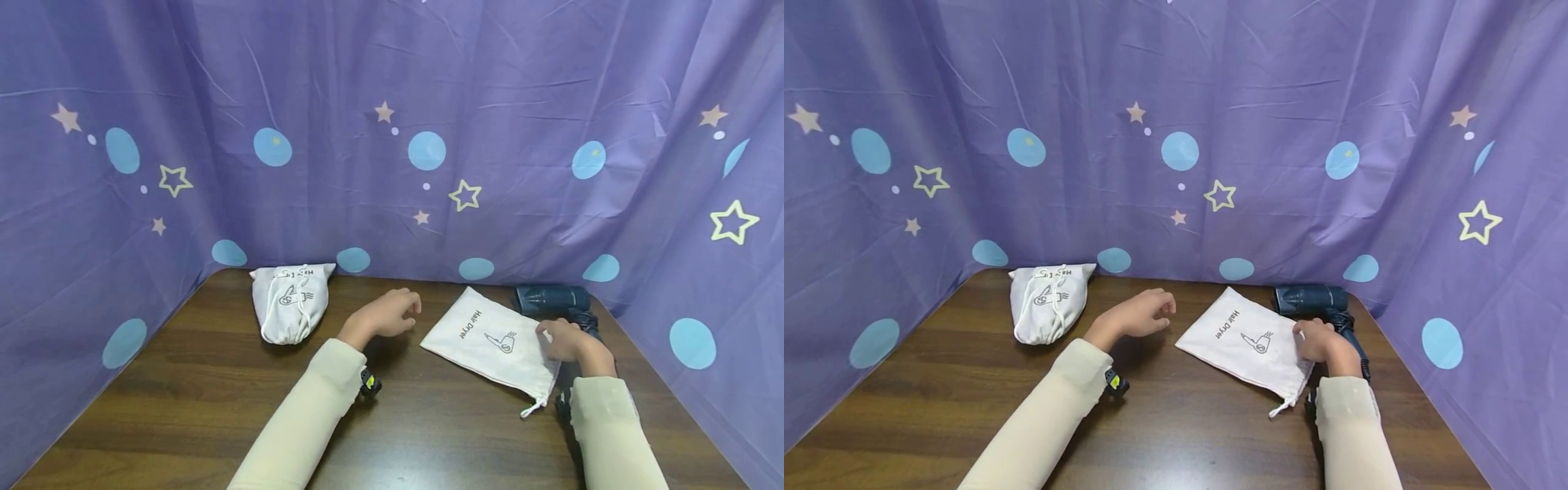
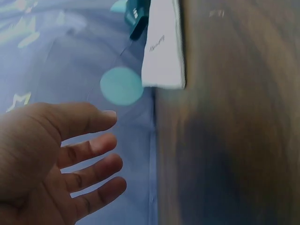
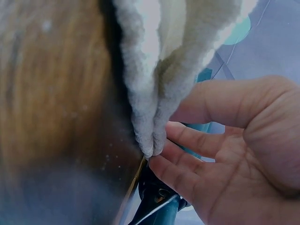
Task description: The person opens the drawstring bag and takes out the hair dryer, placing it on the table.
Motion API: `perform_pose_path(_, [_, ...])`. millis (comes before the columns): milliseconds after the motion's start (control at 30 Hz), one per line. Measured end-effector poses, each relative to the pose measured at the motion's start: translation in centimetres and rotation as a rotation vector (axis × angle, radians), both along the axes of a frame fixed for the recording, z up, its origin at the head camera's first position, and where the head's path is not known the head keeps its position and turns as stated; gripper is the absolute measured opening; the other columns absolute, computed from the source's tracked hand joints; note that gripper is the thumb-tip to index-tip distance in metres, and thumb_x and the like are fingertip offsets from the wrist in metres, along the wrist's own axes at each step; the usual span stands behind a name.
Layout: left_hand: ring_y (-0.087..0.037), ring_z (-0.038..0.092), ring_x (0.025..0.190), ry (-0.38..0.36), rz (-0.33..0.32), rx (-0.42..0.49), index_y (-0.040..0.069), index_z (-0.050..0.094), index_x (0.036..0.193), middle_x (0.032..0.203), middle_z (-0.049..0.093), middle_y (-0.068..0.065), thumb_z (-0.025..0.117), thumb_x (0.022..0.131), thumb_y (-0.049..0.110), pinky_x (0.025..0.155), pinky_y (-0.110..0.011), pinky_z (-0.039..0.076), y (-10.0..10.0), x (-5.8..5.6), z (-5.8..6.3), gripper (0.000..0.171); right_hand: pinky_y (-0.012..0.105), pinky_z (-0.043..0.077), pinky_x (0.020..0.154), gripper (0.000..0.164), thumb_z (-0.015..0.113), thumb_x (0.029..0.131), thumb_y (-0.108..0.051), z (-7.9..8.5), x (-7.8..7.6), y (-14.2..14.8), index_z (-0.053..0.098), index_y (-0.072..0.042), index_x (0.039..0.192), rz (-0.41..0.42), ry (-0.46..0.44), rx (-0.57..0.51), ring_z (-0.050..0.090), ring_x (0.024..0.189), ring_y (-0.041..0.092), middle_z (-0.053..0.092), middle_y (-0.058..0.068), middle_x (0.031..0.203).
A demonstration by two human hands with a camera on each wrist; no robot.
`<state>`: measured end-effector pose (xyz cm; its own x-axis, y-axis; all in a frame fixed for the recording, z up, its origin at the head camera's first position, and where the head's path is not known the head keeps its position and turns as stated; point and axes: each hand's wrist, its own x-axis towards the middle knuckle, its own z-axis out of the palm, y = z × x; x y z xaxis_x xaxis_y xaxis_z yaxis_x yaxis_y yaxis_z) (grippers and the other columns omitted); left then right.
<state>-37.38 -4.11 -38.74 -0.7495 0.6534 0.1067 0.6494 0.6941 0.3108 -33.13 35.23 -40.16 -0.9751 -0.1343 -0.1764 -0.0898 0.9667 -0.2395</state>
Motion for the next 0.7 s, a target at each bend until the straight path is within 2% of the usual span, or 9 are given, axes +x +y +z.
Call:
perform_pose_path(233, [-0.024,0.059,0.102,0.065,0.047,0.101,0.005,0.063,0.110,0.106,0.062,-0.008,0.067,0.095,0.009,0.093,-0.040,0.049,-3.7,-0.7,0.6,0.016,0.068,0.042,0.095,0.051,0.067,0.083,-0.004,0.0,0.0,-0.1,0.059,0.004,0.133,0.003,-0.005,-0.005,0.048,0.117,0.055,0.050,0.036,0.131])
perform_pose_path(433, [-0.029,0.060,0.106,0.084,0.113,0.140,0.001,0.062,0.111,0.108,0.063,-0.012,0.068,0.094,0.008,0.097,-0.044,0.048,-6.3,-0.6,1.3,0.019,0.069,0.041,0.096,0.048,0.064,0.085,-0.003,-0.1,0.0,0.1,0.059,0.003,0.133,0.002,-0.004,-0.001,0.045,0.118,0.056,0.048,0.038,0.133])
perform_pose_path(700, [-0.034,0.059,0.110,0.106,0.153,0.194,-0.001,0.061,0.112,0.113,0.063,-0.017,0.067,0.094,0.008,0.100,-0.047,0.046,-8.9,-0.5,1.9,0.021,0.071,0.040,0.095,0.050,0.063,0.086,-0.003,0.0,0.1,0.1,0.058,0.002,0.136,-0.018,-0.024,-0.007,0.044,0.120,0.055,0.046,0.038,0.136])
